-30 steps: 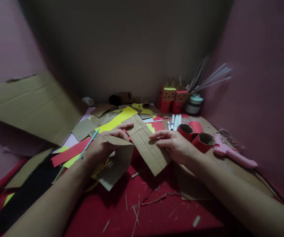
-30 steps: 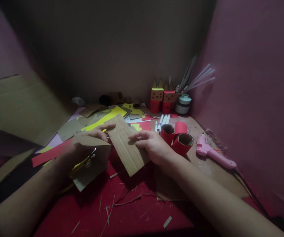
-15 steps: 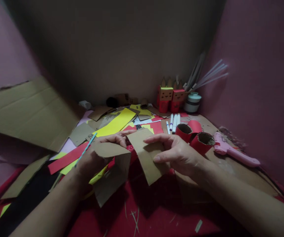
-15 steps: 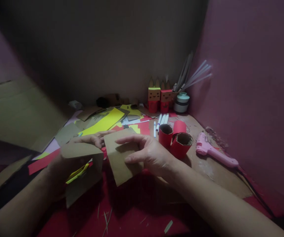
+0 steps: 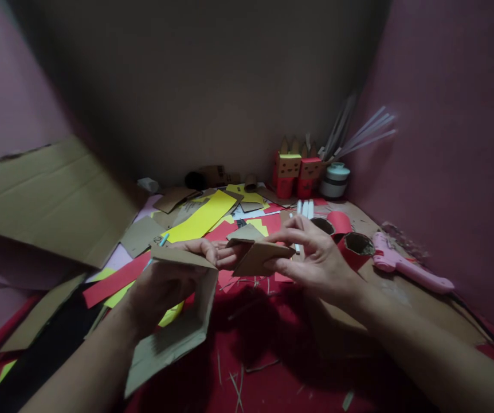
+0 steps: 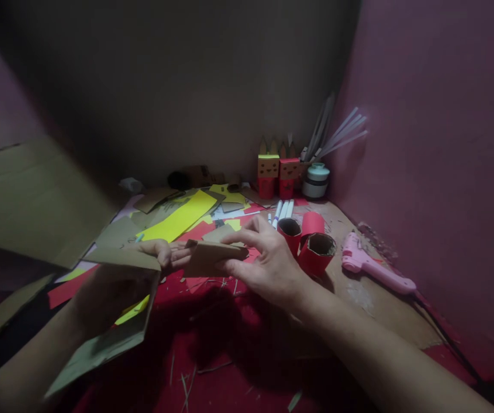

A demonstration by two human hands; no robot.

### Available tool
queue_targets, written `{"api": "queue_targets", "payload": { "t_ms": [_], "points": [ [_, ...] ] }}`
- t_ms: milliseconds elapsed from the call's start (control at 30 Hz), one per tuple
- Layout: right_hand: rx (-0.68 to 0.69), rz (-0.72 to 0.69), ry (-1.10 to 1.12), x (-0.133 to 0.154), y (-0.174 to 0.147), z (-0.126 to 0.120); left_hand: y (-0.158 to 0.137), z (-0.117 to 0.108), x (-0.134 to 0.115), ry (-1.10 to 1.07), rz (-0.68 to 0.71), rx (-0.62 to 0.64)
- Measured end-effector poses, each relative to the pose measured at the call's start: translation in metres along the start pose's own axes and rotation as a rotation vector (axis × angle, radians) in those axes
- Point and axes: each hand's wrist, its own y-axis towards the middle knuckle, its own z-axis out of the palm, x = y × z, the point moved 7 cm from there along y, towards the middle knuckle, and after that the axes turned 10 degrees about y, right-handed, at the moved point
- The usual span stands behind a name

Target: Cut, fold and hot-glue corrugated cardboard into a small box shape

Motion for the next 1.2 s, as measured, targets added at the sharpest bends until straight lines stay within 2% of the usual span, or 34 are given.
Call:
{"api": "queue_targets", "payload": {
  "t_ms": [33,100,167,200,267,333,433,500,600,700,767,833,967,1033,1067,1133,1200],
  "points": [
    [0.043,-0.052,-0.047,0.007,0.001,0.0,-0.001,0.001,0.0,-0.02,-0.037,-0.004],
    [0.246,-0.092,-0.025,0.017,0.002,0.009,-0.001,0.002,0.004,-0.057,-0.111,0.004],
    [0.604,-0.074,0.018,0.023,-0.005,0.027,0.0,0.002,0.01,-0.121,-0.164,0.023],
    [0.707,-0.068,0.036,0.025,-0.008,0.031,0.001,0.001,0.014,-0.163,-0.186,0.029],
    [0.822,-0.064,0.055,0.029,-0.013,0.037,0.003,-0.001,0.025,-0.249,-0.229,0.025],
    [0.83,-0.044,0.048,0.029,-0.014,0.038,0.005,-0.003,0.036,-0.297,-0.279,0.004],
    [0.814,0.005,0.058,0.024,-0.018,0.041,0.005,-0.002,0.045,-0.329,-0.309,-0.036],
    [0.802,0.017,0.139,0.022,-0.019,0.04,0.006,0.002,0.045,-0.354,-0.31,-0.045],
    [0.737,0.092,0.364,0.014,-0.017,0.034,0.006,0.011,0.043,-0.395,-0.325,-0.021],
    [0.639,0.239,0.641,0.0,-0.015,0.034,0.006,0.018,0.043,-0.402,-0.355,0.025],
    [0.475,0.342,0.771,-0.014,-0.012,0.035,0.006,0.021,0.045,-0.372,-0.372,0.036],
    [0.163,0.421,0.918,-0.03,-0.009,0.031,0.007,0.021,0.048,-0.327,-0.377,0.02],
    [-0.108,0.672,1.187,-0.056,-0.012,0.041,0.009,0.018,0.046,-0.26,-0.36,-0.036],
    [-0.148,0.809,1.217,-0.065,-0.013,0.043,0.009,0.007,0.037,-0.142,-0.294,-0.126],
    [-0.137,0.867,1.222,-0.068,-0.014,0.043,0.008,-0.003,0.029,-0.007,-0.228,-0.205],
    [-0.079,0.963,1.221,-0.073,-0.017,0.045,0.002,-0.022,0.006,0.387,-0.039,-0.397],
    [-0.004,1.039,1.213,-0.076,-0.023,0.05,-0.008,-0.026,-0.019,0.8,0.215,-0.539]
  ]
}}
